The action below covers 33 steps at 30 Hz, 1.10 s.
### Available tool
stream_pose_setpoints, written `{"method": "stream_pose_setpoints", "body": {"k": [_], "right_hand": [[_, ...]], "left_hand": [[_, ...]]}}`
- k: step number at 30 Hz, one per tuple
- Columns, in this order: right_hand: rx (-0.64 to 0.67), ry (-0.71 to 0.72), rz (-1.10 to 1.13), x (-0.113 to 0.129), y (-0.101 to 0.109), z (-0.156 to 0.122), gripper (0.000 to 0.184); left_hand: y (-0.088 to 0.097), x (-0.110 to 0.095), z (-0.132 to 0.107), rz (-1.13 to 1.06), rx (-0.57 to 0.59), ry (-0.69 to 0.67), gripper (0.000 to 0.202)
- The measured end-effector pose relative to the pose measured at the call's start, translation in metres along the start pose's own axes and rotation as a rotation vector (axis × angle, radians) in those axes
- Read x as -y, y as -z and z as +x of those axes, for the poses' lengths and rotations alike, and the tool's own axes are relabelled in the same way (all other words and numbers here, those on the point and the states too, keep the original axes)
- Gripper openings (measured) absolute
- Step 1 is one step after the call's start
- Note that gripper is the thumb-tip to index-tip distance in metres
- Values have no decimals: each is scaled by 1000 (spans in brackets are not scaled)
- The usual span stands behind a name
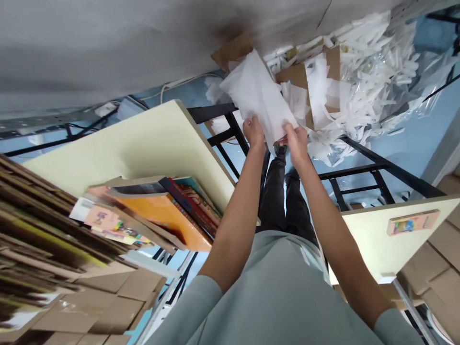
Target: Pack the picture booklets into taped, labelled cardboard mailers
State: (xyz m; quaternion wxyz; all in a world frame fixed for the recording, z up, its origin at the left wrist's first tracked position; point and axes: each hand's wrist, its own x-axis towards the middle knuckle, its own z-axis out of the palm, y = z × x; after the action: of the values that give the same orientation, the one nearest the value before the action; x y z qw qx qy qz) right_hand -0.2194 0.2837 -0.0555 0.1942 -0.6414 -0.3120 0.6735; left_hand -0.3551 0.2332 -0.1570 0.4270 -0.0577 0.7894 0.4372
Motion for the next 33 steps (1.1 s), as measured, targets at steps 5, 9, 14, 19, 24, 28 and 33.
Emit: {"method": "stream_pose_setpoints", "body": {"k": [5, 9, 14, 19, 24, 28, 33], "right_hand": [[156, 191, -49, 41, 26, -58, 51], [77, 259, -75, 80, 79, -125, 46], [-135, 267, -51, 99, 158, -221, 38], [-394, 328, 4, 89, 239, -329, 42], [-698, 410, 134, 39, 319, -438, 52], [-988, 371, 242, -25, 374, -501, 53], [-1087, 315, 325, -112, 428, -544, 44]], "left_hand": [[3, -35, -33, -202, 6, 232, 52], [7, -76, -78, -326, 148, 261, 46], [-4, -132, -172, -398, 366, 212, 40], [-28, -157, -298, -238, 657, 39, 29], [-38, -141, -430, 156, 954, -176, 38], [-33, -104, -519, 547, 1147, -281, 50], [-44, -20, -590, 834, 1178, -455, 51]]}}
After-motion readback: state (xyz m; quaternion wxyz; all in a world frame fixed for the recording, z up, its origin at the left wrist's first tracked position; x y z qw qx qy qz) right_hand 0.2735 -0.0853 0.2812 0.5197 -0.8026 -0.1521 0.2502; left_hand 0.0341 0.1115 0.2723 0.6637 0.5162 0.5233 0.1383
